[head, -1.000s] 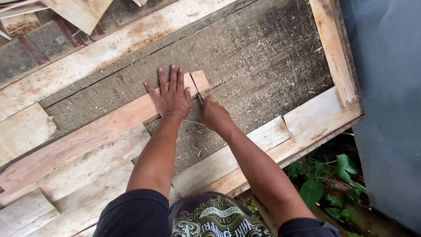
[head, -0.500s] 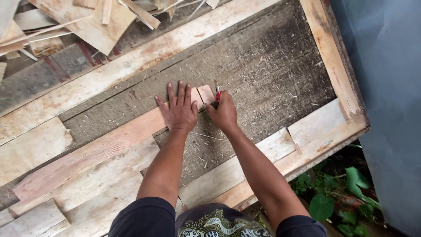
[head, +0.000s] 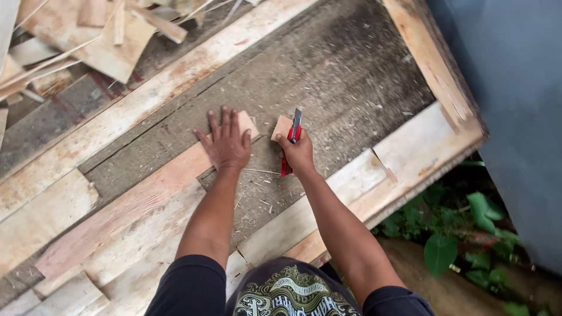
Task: The person uses a red utility knife to shave thin strips from the edges of several wooden planks on a workbench. They repeatedly position each plank, shave along its length, and set the trimmed pieces aside. The workbench is cluttered with wood scraps and a roll of tape.
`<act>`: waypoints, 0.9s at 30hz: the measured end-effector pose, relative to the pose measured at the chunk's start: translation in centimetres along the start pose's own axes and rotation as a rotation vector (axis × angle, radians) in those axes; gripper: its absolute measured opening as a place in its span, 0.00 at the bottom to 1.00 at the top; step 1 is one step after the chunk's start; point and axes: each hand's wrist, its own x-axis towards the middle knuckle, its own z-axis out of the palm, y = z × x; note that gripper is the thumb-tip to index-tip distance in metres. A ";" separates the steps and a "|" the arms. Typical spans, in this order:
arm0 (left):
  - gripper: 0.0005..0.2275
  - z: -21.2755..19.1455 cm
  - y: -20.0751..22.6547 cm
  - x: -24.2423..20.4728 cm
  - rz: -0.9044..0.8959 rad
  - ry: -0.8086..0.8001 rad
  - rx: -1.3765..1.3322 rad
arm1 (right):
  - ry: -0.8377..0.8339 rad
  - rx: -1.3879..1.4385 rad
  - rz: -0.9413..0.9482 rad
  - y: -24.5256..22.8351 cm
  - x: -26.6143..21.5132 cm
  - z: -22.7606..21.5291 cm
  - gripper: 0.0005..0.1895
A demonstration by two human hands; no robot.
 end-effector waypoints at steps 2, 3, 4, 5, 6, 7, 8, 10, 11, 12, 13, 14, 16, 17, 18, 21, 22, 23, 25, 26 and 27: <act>0.30 0.7 -0.1 -0.6 0.024 0.076 0.035 | 0.067 0.140 0.034 0.6 -2.2 -2.8 0.16; 0.31 1.1 0.1 -0.8 0.016 0.153 0.056 | 0.107 0.261 0.065 1.0 -3.4 -4.3 0.17; 0.31 1.9 0.3 -1.0 0.063 0.147 0.057 | 0.150 0.280 0.064 1.8 -4.3 -6.5 0.17; 0.30 2.7 0.5 -1.1 0.103 0.233 0.003 | 0.202 0.353 0.057 2.8 -5.3 -8.6 0.17; 0.29 3.6 0.6 -1.2 0.138 0.316 -0.056 | 0.249 0.425 0.048 3.8 -6.3 -10.7 0.17; 0.29 3.9 2.1 -1.8 0.180 0.308 -0.061 | 0.289 0.441 0.045 5.5 -7.0 -13.3 0.17; 0.28 4.1 3.1 -2.8 0.263 0.410 -0.078 | 0.385 0.505 0.043 7.3 -7.9 -15.5 0.17; 0.26 5.2 5.3 -4.9 0.368 0.503 -0.100 | 0.500 0.579 0.045 10.3 -10.1 -19.7 0.17; 0.24 6.0 6.6 -6.1 0.436 0.506 -0.101 | 0.609 0.639 0.015 11.4 -11.4 -21.6 0.17; 0.23 6.8 7.6 -7.2 0.496 0.513 -0.103 | 0.709 0.695 -0.016 12.4 -12.5 -23.4 0.17; 0.23 7.5 8.4 -8.7 0.509 0.509 -0.103 | 0.721 0.702 -0.015 13.8 -14.0 -24.7 0.17; 0.21 8.1 9.2 -10.2 0.533 0.446 -0.121 | 0.814 0.778 -0.001 14.9 -15.1 -26.0 0.19; 0.20 8.8 10.1 -12.9 0.549 0.391 -0.136 | 0.897 0.857 0.010 16.2 -17.0 -27.1 0.21; 0.19 9.0 10.2 -14.0 0.553 0.380 -0.136 | 1.005 0.840 0.088 16.4 -17.7 -26.9 0.22; 0.18 9.0 10.2 -14.9 0.548 0.374 -0.134 | 1.102 0.817 0.167 16.4 -18.1 -26.7 0.23; 0.18 8.5 7.8 -16.6 0.437 0.260 -0.141 | 0.923 0.608 0.107 18.0 -15.9 -25.0 0.19; 0.18 8.6 6.4 -16.6 0.391 0.282 -0.135 | 0.874 0.595 0.101 16.3 -15.2 -23.3 0.19; 0.18 8.7 4.9 -16.6 0.334 0.265 -0.146 | 0.767 0.520 0.058 14.6 -14.6 -21.4 0.18; 0.18 7.8 1.5 -16.9 0.214 0.270 -0.149 | 0.596 0.430 0.012 11.6 -12.8 -17.4 0.17; 0.17 7.1 -0.1 -17.2 0.158 0.267 -0.155 | 0.465 0.377 0.025 10.4 -11.8 -15.4 0.17; 0.16 6.4 -1.8 -17.6 0.101 0.265 -0.162 | 0.334 0.323 0.036 9.2 -10.8 -13.3 0.16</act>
